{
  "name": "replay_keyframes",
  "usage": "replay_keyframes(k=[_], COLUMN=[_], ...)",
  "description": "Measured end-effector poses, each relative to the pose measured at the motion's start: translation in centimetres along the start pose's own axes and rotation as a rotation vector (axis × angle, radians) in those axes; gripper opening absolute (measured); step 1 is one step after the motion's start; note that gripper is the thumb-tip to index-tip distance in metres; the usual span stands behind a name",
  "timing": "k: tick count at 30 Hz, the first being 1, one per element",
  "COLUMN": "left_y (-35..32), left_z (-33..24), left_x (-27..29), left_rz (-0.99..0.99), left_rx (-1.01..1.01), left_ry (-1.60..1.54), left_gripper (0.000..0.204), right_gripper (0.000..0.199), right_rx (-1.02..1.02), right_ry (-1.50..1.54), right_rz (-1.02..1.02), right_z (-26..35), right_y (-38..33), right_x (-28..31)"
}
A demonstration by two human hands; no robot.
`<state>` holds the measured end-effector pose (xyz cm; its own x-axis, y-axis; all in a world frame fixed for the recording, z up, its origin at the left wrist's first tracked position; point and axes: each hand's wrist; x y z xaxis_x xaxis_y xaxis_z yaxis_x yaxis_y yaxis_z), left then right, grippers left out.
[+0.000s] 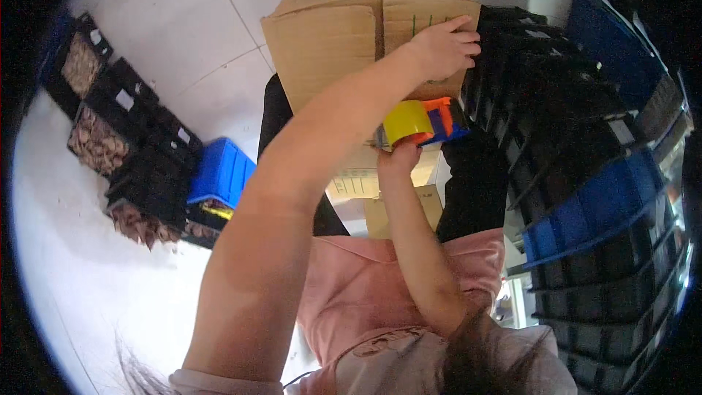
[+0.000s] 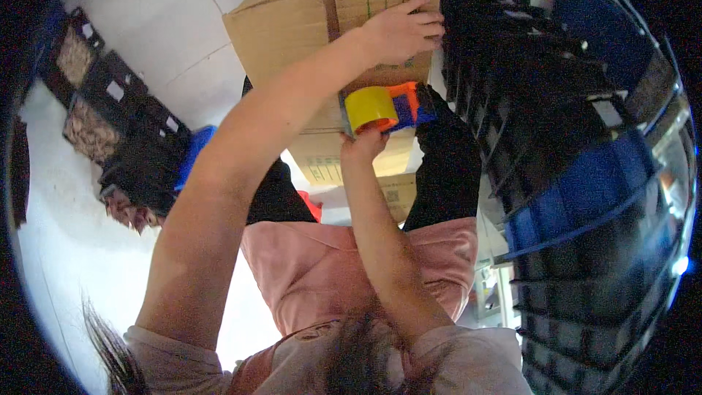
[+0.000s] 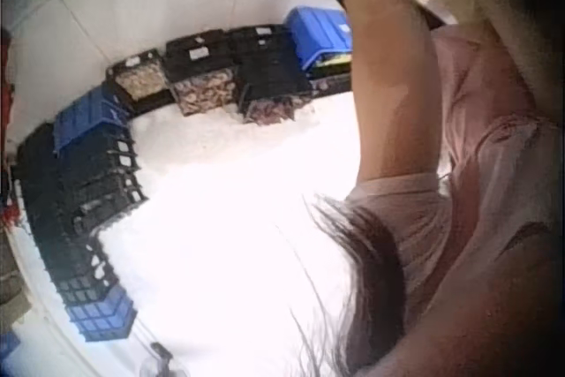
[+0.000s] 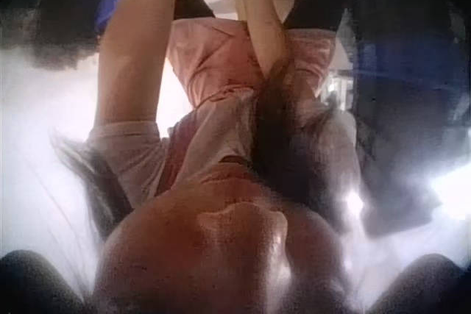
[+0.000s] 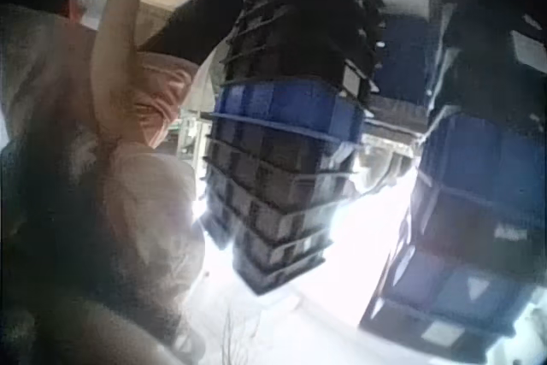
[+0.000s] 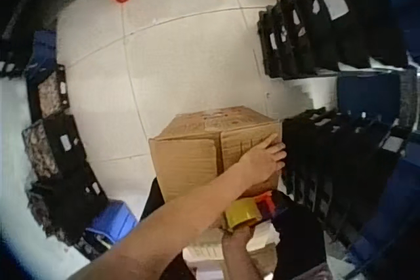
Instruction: The recorder is placing a protective sheet over items in a box, folding the flaps, and sealing it with a tape dispenser.
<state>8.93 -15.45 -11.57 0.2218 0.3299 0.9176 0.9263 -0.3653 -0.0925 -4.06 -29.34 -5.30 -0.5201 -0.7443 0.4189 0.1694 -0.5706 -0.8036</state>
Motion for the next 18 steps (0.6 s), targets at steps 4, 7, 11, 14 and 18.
replay_keyframes(k=[4, 7, 11, 14, 18], left_y=[-0.2, -1.0, -0.8, -1.2, -4.0], left_z=[0.1, -0.1, -1.7, -1.9, -2.6], left_x=[-0.7, -0.2, 1.3, 1.3, 5.9], left_rz=[-0.041, -0.024, 0.078, 0.033, -0.192], left_rx=[0.017, 0.042, 0.133, 0.139, 0.293], left_ry=[0.102, 0.125, 0.091, 0.0, -0.187], left_gripper=[0.041, 0.039, 0.037, 0.036, 0.038], right_gripper=[0.041, 0.041, 0.043, 0.046, 0.039], right_rx=[-0.046, 0.015, -0.027, -0.062, 0.121], right_ry=[-0.006, 0.095, -0.015, -0.041, -0.023], right_rz=[0.06, 0.064, 0.074, 0.136, 0.262], right_z=[0.4, -1.9, -0.9, 0.8, 1.9], right_y=[0.4, 2.4, 0.9, -1.2, -1.3], right_x=[1.0, 2.1, 3.1, 4.8, 5.3])
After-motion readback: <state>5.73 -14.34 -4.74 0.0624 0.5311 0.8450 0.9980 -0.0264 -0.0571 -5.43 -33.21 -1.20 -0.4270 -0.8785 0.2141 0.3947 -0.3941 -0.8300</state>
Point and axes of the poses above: each hand's wrist, its own y-axis towards the middle knuckle, its own x-axis out of the back of the hand, z = x × y, and after that the axes turned 13 degrees about y, right-handed
